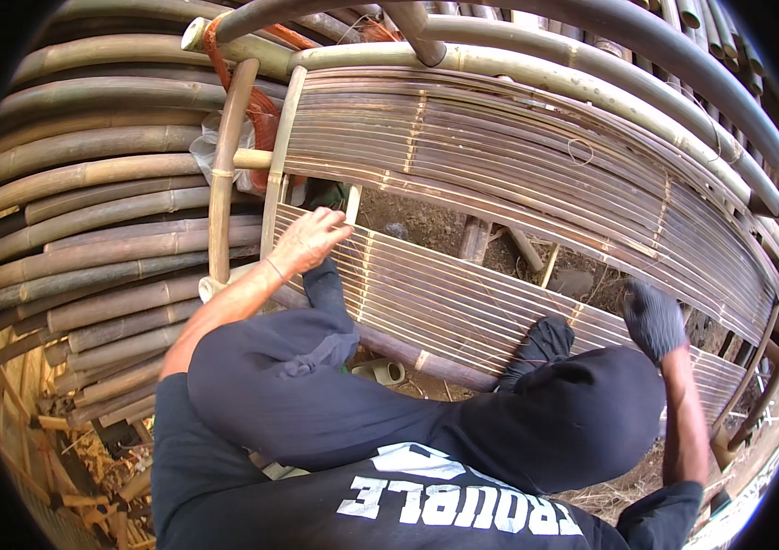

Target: The person sits cross-legged and weaves thin bamboo strips into a large circular bamboo frame. They repeatedly insert strips through the frame's ribs and use a small wooden mallet to tap them into place, working methodically around the structure.

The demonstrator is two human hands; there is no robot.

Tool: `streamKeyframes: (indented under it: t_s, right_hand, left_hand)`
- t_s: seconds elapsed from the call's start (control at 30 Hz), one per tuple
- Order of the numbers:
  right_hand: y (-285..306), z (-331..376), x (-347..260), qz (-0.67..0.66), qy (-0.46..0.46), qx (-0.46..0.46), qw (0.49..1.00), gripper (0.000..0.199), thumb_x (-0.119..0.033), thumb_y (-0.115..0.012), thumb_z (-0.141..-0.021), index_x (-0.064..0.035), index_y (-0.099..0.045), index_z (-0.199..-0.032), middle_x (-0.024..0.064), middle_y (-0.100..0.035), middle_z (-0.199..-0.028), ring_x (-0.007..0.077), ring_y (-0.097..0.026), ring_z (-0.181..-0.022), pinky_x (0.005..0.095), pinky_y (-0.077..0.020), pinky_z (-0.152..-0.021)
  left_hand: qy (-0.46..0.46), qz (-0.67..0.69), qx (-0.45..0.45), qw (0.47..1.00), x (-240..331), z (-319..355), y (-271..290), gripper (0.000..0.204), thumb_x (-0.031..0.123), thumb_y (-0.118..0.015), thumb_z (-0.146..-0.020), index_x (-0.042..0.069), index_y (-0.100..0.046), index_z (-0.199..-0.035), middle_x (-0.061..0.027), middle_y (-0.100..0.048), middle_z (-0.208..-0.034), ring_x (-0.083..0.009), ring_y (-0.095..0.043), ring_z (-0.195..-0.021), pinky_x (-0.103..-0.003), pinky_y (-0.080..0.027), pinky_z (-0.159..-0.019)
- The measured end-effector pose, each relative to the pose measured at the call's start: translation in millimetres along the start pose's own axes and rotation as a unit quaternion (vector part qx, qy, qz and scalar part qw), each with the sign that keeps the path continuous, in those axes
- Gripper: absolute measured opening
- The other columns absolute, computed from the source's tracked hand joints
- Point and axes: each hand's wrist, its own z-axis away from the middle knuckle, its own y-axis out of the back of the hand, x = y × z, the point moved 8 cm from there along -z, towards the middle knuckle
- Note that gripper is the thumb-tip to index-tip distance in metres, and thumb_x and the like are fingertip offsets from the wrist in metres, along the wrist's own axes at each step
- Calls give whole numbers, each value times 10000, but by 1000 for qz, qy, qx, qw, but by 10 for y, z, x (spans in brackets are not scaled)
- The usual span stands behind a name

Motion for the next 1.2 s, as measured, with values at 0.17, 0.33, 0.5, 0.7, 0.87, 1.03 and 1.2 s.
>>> streamKeyframes:
  t_s: [0.17,0.33,0.5,0.7,0.87,1.03,1.2]
  right_hand:
    - [536,-726,-1186,69,101,-18,992,283,-239,-659,-898,-88,-645,-1137,187,-687,-860,393,-676,-816,465,-549,-736]
    - [528,-1257,-2246,142,158,-77,974,231,-210,-634,-905,-64,-647,-1083,201,-685,-887,398,-679,-843,480,-554,-751]
    - [-49,-1651,-2951,174,144,-180,957,207,-191,-646,-891,-68,-648,-1058,199,-687,-934,389,-680,-922,479,-559,-787]
    - [-1078,-1715,-4012,-41,156,-172,972,313,-233,-669,-838,-55,-638,-1093,206,-669,-1070,393,-667,-998,482,-542,-868]
    - [-1473,-1696,-4214,-34,138,-88,986,228,-225,-666,-806,-70,-680,-973,187,-671,-970,364,-686,-915,464,-556,-805]
    - [-1505,-1676,-3745,-21,53,-73,996,202,-200,-641,-824,-66,-677,-971,189,-674,-955,372,-679,-916,471,-552,-811]
    - [-1408,-1557,-3822,-94,17,25,995,301,-197,-670,-812,-65,-663,-1082,182,-667,-1027,374,-655,-963,468,-540,-838]
  left_hand:
    - [-53,50,51,996,-148,41,-539,285,155,-547,-883,152,-649,-1149,-70,-550,-1317,-258,-505,-1233,-392,-458,-995]
    - [-159,55,101,981,-358,140,-671,175,191,-593,-835,134,-662,-986,-59,-579,-1270,-255,-539,-1208,-383,-462,-993]
    - [-214,148,138,956,-439,37,-685,178,159,-620,-822,64,-626,-972,-67,-568,-1147,-248,-537,-1149,-376,-471,-978]
    - [-172,306,136,926,-605,-81,-733,119,97,-649,-859,42,-581,-939,-88,-536,-1145,-287,-516,-1127,-424,-453,-966]
    - [-244,276,152,917,-600,8,-673,174,124,-710,-804,97,-637,-959,-61,-560,-1193,-275,-514,-1160,-411,-459,-974]
    - [-323,234,121,909,-536,-95,-742,210,196,-671,-754,107,-671,-945,-51,-588,-1196,-251,-502,-1186,-398,-458,-980]
    - [-340,261,147,892,-530,-130,-707,143,145,-675,-826,32,-613,-888,-90,-567,-1129,-286,-522,-1120,-409,-459,-964]
